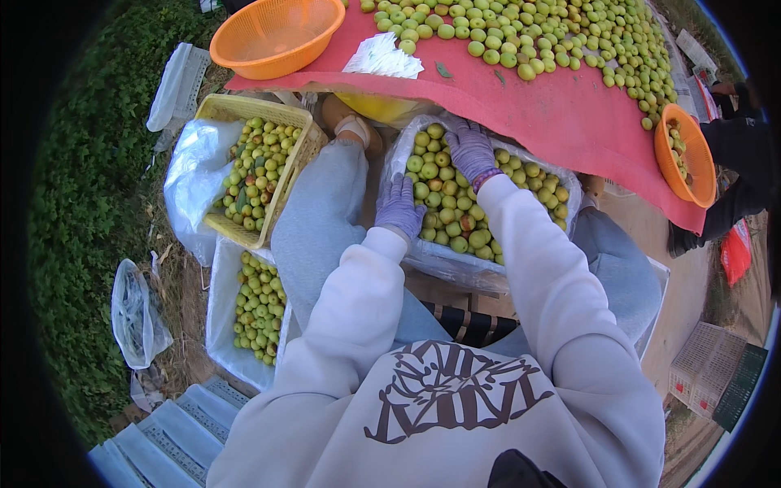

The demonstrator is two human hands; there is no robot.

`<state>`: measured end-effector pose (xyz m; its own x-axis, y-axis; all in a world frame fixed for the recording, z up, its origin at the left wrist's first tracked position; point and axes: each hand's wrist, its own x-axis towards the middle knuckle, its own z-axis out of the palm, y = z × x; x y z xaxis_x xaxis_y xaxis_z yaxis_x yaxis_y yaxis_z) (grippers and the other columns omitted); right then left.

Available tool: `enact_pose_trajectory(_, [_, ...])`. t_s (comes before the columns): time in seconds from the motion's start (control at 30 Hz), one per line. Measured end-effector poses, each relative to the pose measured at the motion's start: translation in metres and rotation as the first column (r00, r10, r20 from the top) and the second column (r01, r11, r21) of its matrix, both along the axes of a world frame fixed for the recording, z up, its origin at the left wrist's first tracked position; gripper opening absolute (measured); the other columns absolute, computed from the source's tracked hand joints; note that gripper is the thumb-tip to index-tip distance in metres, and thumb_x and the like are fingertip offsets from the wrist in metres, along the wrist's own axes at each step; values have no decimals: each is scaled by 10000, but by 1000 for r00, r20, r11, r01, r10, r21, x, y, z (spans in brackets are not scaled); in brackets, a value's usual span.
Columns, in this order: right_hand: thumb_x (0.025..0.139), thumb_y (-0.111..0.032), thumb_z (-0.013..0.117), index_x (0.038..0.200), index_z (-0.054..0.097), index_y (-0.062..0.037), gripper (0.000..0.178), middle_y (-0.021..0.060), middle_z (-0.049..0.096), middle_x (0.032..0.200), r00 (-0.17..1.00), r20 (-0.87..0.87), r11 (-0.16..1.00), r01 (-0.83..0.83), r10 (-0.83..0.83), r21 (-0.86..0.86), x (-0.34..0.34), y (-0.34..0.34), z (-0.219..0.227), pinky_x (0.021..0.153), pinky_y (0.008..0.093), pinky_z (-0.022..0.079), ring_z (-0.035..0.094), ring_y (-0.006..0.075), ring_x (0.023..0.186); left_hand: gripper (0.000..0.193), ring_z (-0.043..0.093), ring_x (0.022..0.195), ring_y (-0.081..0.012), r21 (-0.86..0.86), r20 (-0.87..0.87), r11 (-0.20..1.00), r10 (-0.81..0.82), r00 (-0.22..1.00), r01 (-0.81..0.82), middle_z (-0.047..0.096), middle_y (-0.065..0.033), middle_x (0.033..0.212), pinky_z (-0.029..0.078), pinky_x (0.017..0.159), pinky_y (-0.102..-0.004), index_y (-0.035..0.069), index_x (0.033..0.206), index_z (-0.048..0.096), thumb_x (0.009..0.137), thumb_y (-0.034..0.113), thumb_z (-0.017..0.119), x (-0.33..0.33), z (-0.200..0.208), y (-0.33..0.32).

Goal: The person sits cross-legged and sorts green olives by hand from a large pile on a red mat into a plastic crate. They repeatedly pick, inspect, and place olives into the crate, occasionally moving a small orange bowl.

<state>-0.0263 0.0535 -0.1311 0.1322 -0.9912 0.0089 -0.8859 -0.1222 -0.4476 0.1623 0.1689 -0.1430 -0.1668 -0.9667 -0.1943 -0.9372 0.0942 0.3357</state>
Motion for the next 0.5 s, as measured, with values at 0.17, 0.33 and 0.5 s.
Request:
enact_pose_trajectory(0.17, [980, -422, 451, 1504, 310, -96, 634, 136, 319, 1552, 867, -379, 941, -338, 325, 34, 4, 49, -3, 1195, 444, 172, 267, 304, 1449, 437, 489, 1289, -340, 93, -631, 953, 280, 724, -288, 521, -171, 1395, 362, 1103, -349, 38, 1374, 506, 943, 100, 543, 11, -38, -18])
enact_pose_trajectory(0.33, [969, -331, 470, 1451, 408, -112, 533, 161, 417, 1480, 989, -67, 991, -130, 132, 34, 4, 54, 13, 1172, 488, 203, 324, 312, 1414, 331, 614, 1062, -229, 428, -843, 750, 532, 76, -504, 642, -144, 1173, 481, 953, -312, -35, 1217, 599, 903, -60, 498, 25, -49, -24])
enact_pose_trajectory(0.5, [884, -347, 614, 1267, 610, -143, 434, 102, 557, 1299, 994, -71, 988, -96, 88, -121, 6, 146, 24, 1119, 528, 244, 450, 301, 1279, 226, 602, 1093, -332, 163, -655, 902, 402, 640, -399, 600, -195, 1220, 466, 978, -356, 68, 1042, 690, 817, 71, 669, 23, -35, -7])
